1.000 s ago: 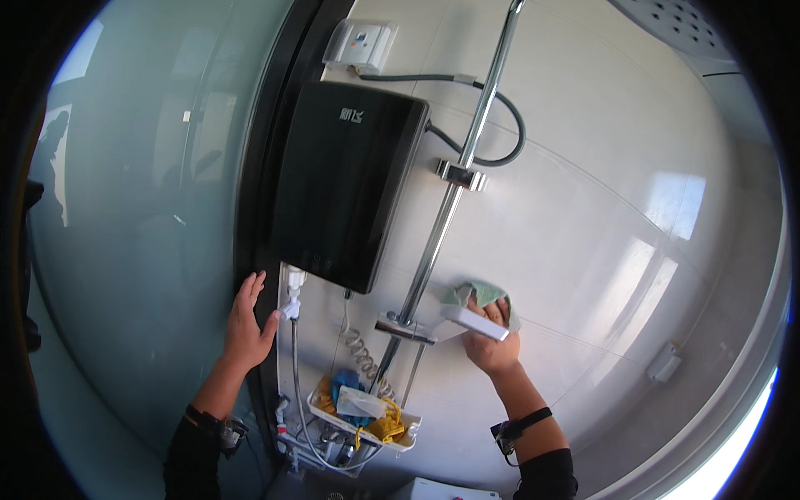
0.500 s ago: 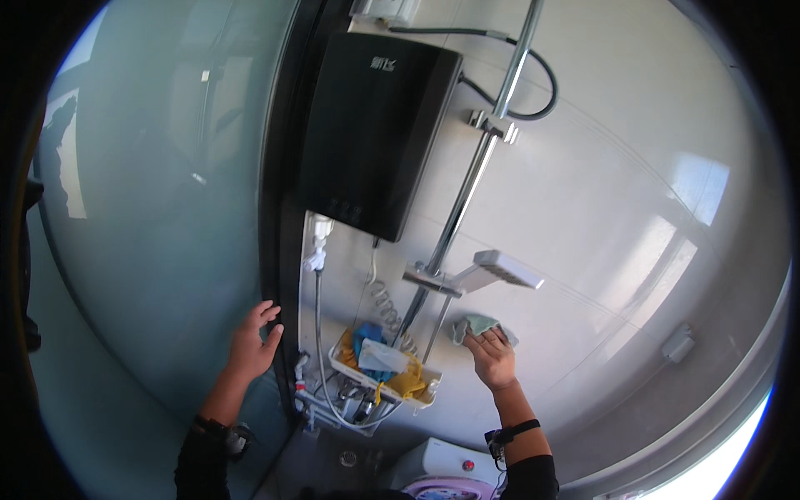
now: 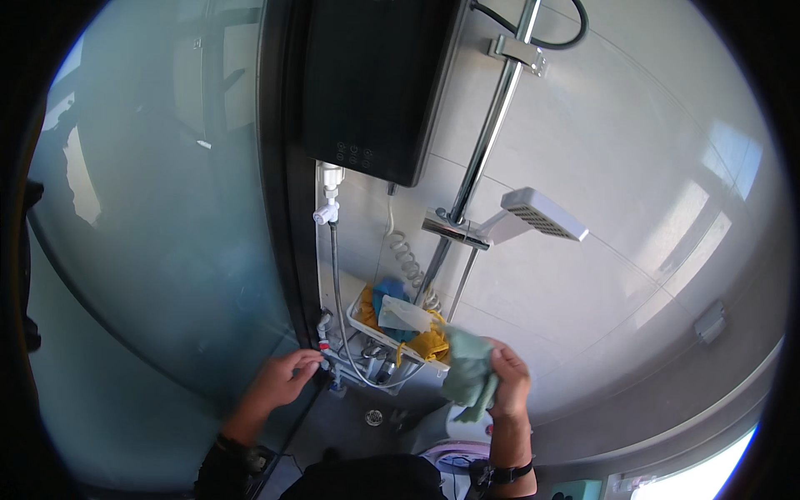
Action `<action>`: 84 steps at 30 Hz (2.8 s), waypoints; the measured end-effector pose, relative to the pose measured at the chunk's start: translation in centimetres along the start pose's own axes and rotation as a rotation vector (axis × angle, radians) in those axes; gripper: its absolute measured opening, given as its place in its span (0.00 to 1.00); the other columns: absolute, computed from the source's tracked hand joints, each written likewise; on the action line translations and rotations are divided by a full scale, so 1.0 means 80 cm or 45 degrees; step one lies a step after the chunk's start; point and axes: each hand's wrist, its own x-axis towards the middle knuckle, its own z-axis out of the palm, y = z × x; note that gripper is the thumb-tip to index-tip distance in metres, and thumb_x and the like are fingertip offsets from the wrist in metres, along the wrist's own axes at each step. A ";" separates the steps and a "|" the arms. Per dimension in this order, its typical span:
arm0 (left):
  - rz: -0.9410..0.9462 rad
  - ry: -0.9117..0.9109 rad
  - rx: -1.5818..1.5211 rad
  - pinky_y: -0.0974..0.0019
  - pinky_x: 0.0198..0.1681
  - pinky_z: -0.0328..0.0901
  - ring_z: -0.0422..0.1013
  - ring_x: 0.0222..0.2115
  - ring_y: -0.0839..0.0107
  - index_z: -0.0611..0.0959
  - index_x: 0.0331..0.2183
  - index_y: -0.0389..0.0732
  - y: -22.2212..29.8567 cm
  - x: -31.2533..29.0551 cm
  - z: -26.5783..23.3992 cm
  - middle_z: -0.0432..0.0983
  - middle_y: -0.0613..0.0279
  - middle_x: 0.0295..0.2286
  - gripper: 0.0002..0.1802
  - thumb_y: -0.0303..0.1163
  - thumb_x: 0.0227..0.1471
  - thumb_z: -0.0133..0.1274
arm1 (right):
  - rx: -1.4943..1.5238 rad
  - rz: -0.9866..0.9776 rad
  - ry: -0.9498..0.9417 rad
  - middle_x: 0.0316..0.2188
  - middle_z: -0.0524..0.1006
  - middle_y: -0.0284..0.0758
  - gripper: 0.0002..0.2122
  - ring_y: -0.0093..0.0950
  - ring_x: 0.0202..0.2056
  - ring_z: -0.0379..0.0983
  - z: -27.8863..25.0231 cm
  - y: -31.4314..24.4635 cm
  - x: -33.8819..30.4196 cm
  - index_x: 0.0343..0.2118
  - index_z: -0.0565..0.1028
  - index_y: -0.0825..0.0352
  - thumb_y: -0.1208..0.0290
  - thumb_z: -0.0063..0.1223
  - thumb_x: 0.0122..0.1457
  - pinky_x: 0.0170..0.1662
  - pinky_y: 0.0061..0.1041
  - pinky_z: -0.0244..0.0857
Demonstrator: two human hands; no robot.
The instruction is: The person wipes the tiled wall and shower area with a cloth, then moves to the sink to wipe the basin, faucet, and surrounding countertop. They rinse the cloth under running water and continue wiping the sink surfaces.
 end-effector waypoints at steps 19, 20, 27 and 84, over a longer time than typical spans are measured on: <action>-0.052 -0.161 0.067 0.59 0.39 0.75 0.84 0.33 0.57 0.86 0.48 0.39 0.134 -0.009 0.120 0.87 0.51 0.35 0.19 0.44 0.66 0.68 | -1.092 0.279 -0.793 0.45 0.85 0.40 0.21 0.30 0.48 0.83 -0.022 0.146 -0.084 0.60 0.73 0.75 0.78 0.62 0.66 0.53 0.30 0.75; -0.115 -0.139 0.101 0.60 0.38 0.75 0.84 0.32 0.58 0.86 0.48 0.39 0.136 -0.015 0.119 0.87 0.51 0.35 0.20 0.45 0.66 0.68 | -1.259 0.274 -0.835 0.43 0.85 0.41 0.18 0.30 0.45 0.84 -0.031 0.157 -0.081 0.57 0.74 0.76 0.77 0.62 0.65 0.50 0.30 0.76; -0.580 -0.195 -0.089 0.61 0.47 0.73 0.81 0.42 0.67 0.83 0.61 0.46 0.145 -0.100 0.123 0.86 0.56 0.45 0.27 0.52 0.70 0.62 | 0.228 1.155 -0.670 0.60 0.81 0.43 0.27 0.47 0.58 0.81 -0.016 0.270 -0.087 0.67 0.73 0.66 0.54 0.43 0.73 0.54 0.55 0.80; -1.019 1.028 -0.021 0.51 0.55 0.74 0.80 0.50 0.44 0.83 0.58 0.39 0.025 -1.004 -0.438 0.84 0.44 0.50 0.20 0.37 0.70 0.51 | -0.779 1.008 -2.033 0.57 0.82 0.40 0.29 0.30 0.54 0.80 0.773 0.590 -0.746 0.70 0.71 0.72 0.71 0.67 0.69 0.59 0.31 0.76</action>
